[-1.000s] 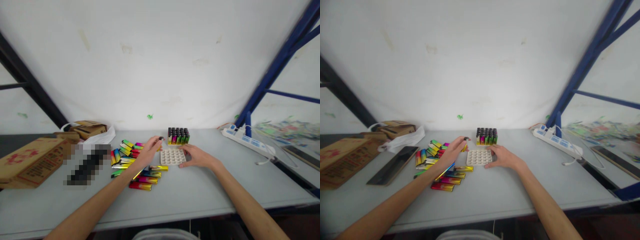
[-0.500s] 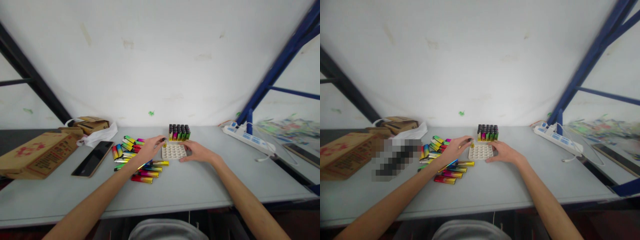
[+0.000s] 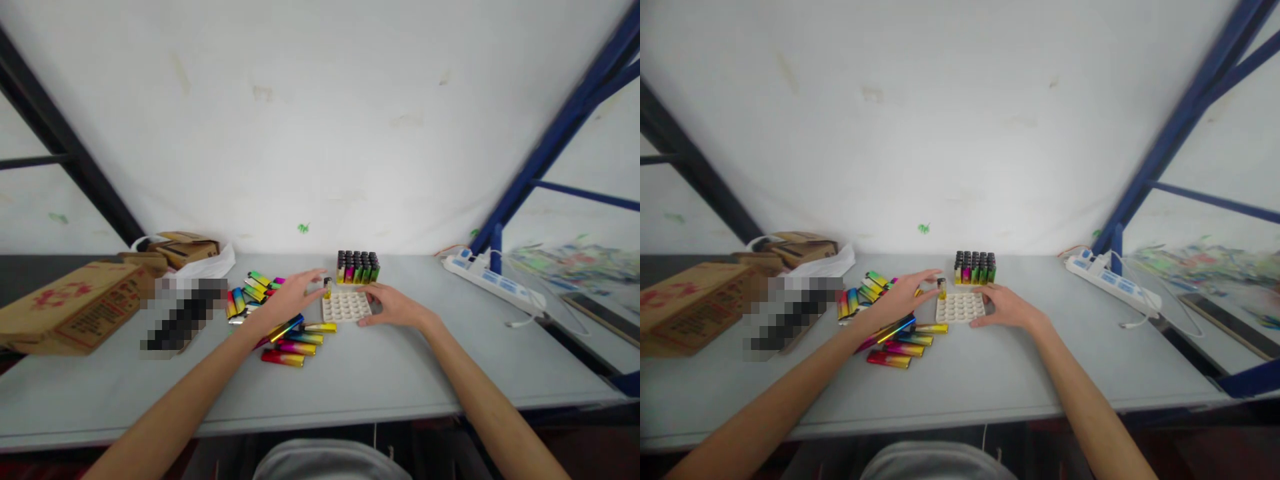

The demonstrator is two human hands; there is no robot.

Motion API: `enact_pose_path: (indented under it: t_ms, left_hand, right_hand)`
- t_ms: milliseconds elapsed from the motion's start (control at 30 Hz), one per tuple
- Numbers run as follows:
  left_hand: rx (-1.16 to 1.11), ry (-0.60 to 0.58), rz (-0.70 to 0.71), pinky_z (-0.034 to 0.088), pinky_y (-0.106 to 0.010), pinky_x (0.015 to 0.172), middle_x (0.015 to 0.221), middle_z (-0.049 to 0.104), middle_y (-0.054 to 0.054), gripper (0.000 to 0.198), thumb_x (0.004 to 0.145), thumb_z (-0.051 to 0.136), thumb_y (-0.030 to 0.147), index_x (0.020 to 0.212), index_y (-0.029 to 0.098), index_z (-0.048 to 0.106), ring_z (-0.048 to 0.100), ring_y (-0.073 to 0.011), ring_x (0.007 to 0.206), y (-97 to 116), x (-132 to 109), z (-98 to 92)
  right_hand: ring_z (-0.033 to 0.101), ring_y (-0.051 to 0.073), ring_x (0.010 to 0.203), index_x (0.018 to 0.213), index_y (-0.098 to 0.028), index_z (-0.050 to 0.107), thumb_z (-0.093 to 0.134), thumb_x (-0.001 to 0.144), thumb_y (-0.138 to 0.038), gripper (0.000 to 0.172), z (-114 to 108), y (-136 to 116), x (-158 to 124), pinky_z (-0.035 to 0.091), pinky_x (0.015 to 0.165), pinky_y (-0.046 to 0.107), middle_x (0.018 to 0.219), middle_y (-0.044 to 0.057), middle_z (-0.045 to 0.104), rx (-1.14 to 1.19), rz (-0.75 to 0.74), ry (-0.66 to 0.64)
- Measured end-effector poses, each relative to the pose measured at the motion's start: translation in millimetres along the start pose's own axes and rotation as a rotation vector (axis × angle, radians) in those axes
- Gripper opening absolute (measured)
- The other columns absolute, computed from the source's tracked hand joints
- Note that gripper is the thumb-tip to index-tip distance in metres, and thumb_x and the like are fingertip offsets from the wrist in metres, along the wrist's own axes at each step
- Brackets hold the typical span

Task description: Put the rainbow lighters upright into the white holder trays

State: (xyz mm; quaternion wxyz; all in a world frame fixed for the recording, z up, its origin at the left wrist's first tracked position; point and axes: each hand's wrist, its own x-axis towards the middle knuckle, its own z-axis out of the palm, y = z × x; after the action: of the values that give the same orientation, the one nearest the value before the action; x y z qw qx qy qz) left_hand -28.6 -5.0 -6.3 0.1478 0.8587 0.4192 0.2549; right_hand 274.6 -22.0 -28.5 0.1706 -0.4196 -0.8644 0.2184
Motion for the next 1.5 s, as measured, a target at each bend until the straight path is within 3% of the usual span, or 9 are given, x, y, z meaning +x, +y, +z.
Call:
enact_pose_path:
  t_ms: [100,200,333,600,867,1000,1100,1267,1500]
  left_hand:
    - [0.129,-0.022,-0.038,0.049,-0.033,0.081,0.094,0.075,-0.008,0.035,0.09,0.062,0.049,0.102,0.017,0.069,0.068,-0.0239,0.088,2,-6,-30.0]
    - [0.211,-0.286,-0.124,0.04,-0.029,0.061,0.067,0.066,-0.002,0.034,0.085,0.065,0.05,0.071,0.02,0.065,0.06,-0.0194,0.064,7,-16,-53.2]
    - [0.231,-0.529,-0.184,0.033,-0.029,0.056,0.064,0.063,-0.001,0.03,0.081,0.068,0.045,0.065,0.02,0.06,0.054,-0.018,0.06,12,-29,-56.0]
    - [0.132,-0.274,-0.005,0.039,-0.032,0.067,0.081,0.063,-0.004,0.027,0.094,0.056,0.043,0.079,0.021,0.054,0.055,-0.0198,0.073,6,-28,-45.2]
    - [-0.875,-0.002,-0.105,0.038,-0.022,0.05,0.076,0.063,0.001,0.029,0.102,0.048,0.052,0.108,0.024,0.044,0.054,-0.0121,0.056,38,-18,-27.7]
    - [-1.16,-0.003,-0.191,0.04,-0.021,0.051,0.066,0.051,0.007,0.031,0.096,0.059,0.049,0.111,0.025,0.047,0.053,-0.0116,0.055,42,-16,-8.9]
    - [-1.335,-0.057,-0.375,0.026,-0.017,0.043,0.065,0.041,0.008,0.028,0.092,0.06,0.048,0.101,0.023,0.05,0.038,-0.0074,0.045,43,-15,-2.9]
    - [-1.36,-0.145,-0.536,0.011,-0.019,0.04,0.054,0.023,0.009,0.045,0.092,0.042,0.057,0.066,0.02,0.041,0.015,-0.0061,0.043,41,-14,2.3]
    - [-1.211,-0.011,-0.515,0.007,-0.021,0.041,0.049,0.017,0.008,0.041,0.089,0.037,0.051,0.059,0.022,0.035,0.01,-0.0076,0.043,40,-17,16.5]
  right_hand:
    - [0.062,0.027,0.091,0.136,-0.016,0.062,0.083,0.075,-0.061,0.078,0,0,0,0.051,0.082,0.038,0.111,0.013,0.068,-0.007,0.006,-0.004]
    - [0.062,0.027,0.093,0.136,-0.016,0.061,0.083,0.074,-0.061,0.08,1,3,0,0.05,0.084,0.038,0.112,0.012,0.069,0.005,-0.004,0.003]
    - [0.062,0.027,0.093,0.136,-0.017,0.061,0.083,0.075,-0.061,0.078,1,5,0,0.05,0.084,0.038,0.112,0.012,0.069,0.005,0.0,0.01]
    - [0.061,0.025,0.09,0.135,-0.017,0.062,0.083,0.075,-0.061,0.077,1,4,0,0.05,0.08,0.036,0.107,0.01,0.068,0.001,-0.009,0.014]
    - [0.06,0.025,0.089,0.135,-0.016,0.062,0.083,0.076,-0.06,0.077,2,6,0,0.05,0.08,0.036,0.106,0.011,0.068,-0.015,-0.004,0.009]
    - [0.06,0.026,0.09,0.136,-0.016,0.062,0.084,0.076,-0.058,0.077,2,7,0,0.05,0.082,0.038,0.108,0.012,0.068,-0.006,0.0,0.008]
    - [0.061,0.026,0.089,0.137,-0.016,0.062,0.083,0.077,-0.059,0.077,2,7,0,0.05,0.081,0.038,0.109,0.012,0.068,-0.004,-0.006,0.01]
    - [0.06,0.025,0.088,0.139,-0.017,0.06,0.081,0.078,-0.059,0.078,1,5,-1,0.05,0.08,0.037,0.106,0.011,0.069,0.002,-0.009,0.019]
    - [0.061,0.026,0.092,0.141,-0.017,0.058,0.082,0.078,-0.057,0.079,1,6,-1,0.051,0.084,0.039,0.114,0.013,0.069,0.029,0.001,0.011]
